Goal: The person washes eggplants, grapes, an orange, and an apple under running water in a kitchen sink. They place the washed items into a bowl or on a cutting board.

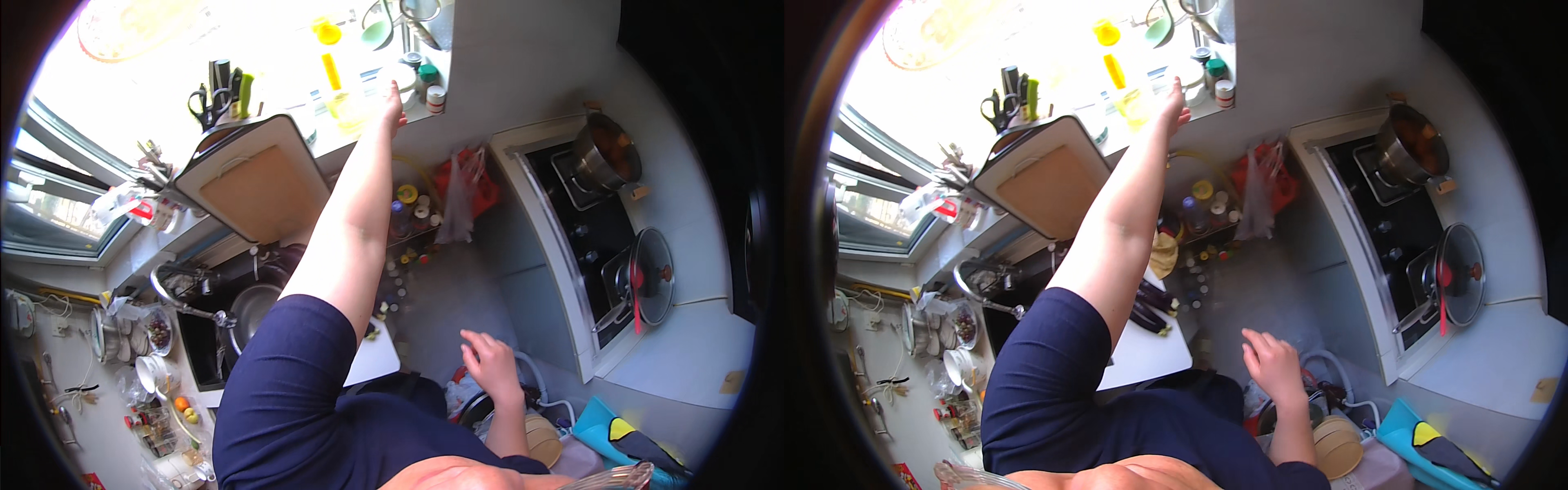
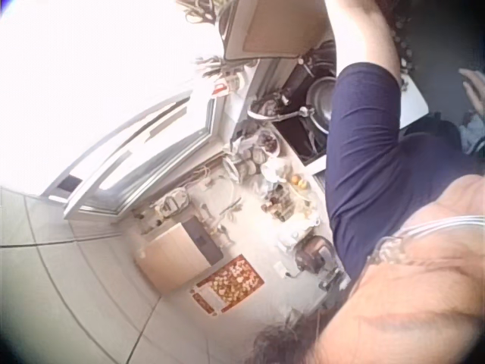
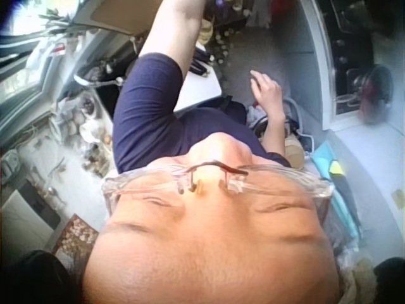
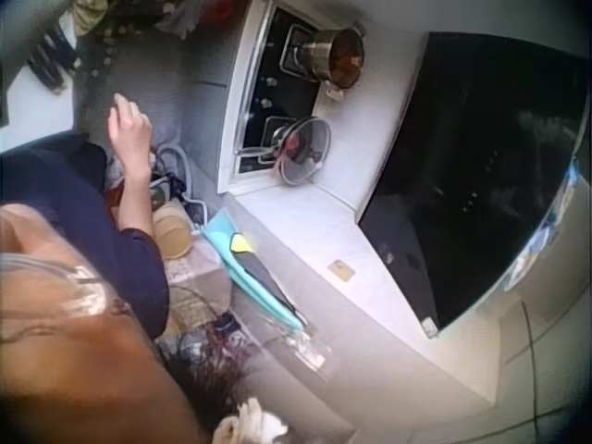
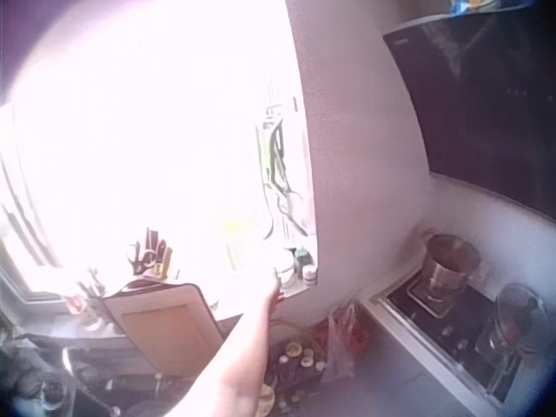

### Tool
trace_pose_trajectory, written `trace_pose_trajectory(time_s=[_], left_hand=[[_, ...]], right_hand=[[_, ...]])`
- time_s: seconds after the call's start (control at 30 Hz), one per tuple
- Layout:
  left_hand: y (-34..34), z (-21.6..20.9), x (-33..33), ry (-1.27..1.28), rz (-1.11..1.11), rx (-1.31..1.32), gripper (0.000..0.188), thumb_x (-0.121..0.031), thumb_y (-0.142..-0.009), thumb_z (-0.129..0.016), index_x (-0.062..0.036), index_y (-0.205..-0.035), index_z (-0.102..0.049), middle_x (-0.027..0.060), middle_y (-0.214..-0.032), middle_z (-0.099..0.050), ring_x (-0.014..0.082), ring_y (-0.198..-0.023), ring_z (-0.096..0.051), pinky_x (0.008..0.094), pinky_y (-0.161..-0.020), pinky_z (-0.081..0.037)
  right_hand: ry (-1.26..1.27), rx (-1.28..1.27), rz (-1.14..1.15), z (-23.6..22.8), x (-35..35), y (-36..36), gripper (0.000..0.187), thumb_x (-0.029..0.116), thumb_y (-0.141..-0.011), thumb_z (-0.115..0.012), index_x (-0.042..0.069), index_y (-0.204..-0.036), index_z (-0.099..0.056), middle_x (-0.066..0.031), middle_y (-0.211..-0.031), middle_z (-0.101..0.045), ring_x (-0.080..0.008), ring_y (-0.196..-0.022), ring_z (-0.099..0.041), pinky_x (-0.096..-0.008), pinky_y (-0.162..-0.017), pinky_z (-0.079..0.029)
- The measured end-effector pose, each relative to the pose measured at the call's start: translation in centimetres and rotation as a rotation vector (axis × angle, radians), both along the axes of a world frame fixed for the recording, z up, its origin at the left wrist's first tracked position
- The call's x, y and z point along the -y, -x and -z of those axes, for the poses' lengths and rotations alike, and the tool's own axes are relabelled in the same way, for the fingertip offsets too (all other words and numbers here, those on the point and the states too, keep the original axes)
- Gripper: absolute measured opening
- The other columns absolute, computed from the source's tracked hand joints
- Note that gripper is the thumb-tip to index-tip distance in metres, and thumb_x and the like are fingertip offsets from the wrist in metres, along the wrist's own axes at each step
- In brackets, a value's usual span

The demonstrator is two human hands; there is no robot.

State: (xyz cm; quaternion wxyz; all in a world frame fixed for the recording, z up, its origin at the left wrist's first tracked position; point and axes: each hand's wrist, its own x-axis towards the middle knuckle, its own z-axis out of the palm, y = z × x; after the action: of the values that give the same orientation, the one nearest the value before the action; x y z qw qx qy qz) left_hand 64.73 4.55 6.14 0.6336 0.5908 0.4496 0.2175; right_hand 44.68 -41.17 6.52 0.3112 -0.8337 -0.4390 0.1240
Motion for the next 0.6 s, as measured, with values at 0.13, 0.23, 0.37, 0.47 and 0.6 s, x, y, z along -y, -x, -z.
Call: trace_pose_trajectory(time_s=[0.13, 0.23, 0.37, 0.47, 0.6], left_hand=[[-5.4, 4.9, -2.8, -0.034, -0.09, -0.103, 0.068, -0.067, -0.09, -0.035, -0.0068, -0.119, -0.049, 0.0089, -0.097, -0.053, 0.0166, -0.078, -0.052, 0.0305, -0.07, -0.051], [-7.0, 6.0, -4.1, 0.065, -0.077, -0.015, 0.058, -0.062, -0.093, -0.036, -0.0073, -0.104, -0.05, 0.005, -0.083, -0.047, 0.0146, -0.066, -0.046, 0.0311, -0.067, -0.05], [-5.0, 6.5, -5.4, 0.122, -0.074, 0.23, 0.045, -0.053, -0.097, -0.034, -0.0115, -0.09, -0.048, 0.0013, -0.069, -0.041, 0.013, -0.057, -0.039, 0.0311, -0.062, -0.047], [-3.0, 5.0, -0.2, 0.165, 0.015, 0.288, 0.04, -0.048, -0.099, -0.034, -0.0143, -0.081, -0.043, -0.0002, -0.063, -0.037, 0.0125, -0.056, -0.038, 0.0302, -0.056, -0.042], [5.7, 2.7, 3.8, 0.1, 0.219, 0.41, 0.033, -0.039, -0.099, -0.036, -0.012, -0.081, -0.041, 0.0019, -0.066, -0.038, 0.0151, -0.056, -0.038, 0.0293, -0.056, -0.039]], right_hand=[[0.1, -0.054, 0.155, 2.1, 3.0, -1.2, 0.019, 0.013, -0.081, -0.061, 0.007, -0.099, -0.064, -0.0103, -0.081, -0.064, -0.0309, -0.068, -0.062, -0.0389, -0.064, -0.05], [0.093, -0.058, 0.193, 2.9, 3.0, -1.6, 0.019, 0.012, -0.082, -0.061, 0.007, -0.1, -0.064, -0.0107, -0.082, -0.064, -0.0311, -0.069, -0.063, -0.0386, -0.065, -0.051], [0.044, -0.082, 0.119, 2.6, 1.0, -0.9, 0.02, 0.013, -0.082, -0.061, 0.007, -0.1, -0.064, -0.0109, -0.083, -0.064, -0.0311, -0.071, -0.063, -0.0391, -0.065, -0.051], [0.05, -0.108, 0.088, 2.5, 0.5, 0.2, 0.02, 0.014, -0.082, -0.061, 0.008, -0.1, -0.064, -0.0109, -0.082, -0.064, -0.0307, -0.071, -0.063, -0.0396, -0.066, -0.051], [-0.007, -0.092, 0.023, 1.8, -1.3, 1.6, 0.018, 0.015, -0.083, -0.062, 0.007, -0.099, -0.064, -0.011, -0.083, -0.064, -0.0304, -0.07, -0.063, -0.038, -0.064, -0.051]])
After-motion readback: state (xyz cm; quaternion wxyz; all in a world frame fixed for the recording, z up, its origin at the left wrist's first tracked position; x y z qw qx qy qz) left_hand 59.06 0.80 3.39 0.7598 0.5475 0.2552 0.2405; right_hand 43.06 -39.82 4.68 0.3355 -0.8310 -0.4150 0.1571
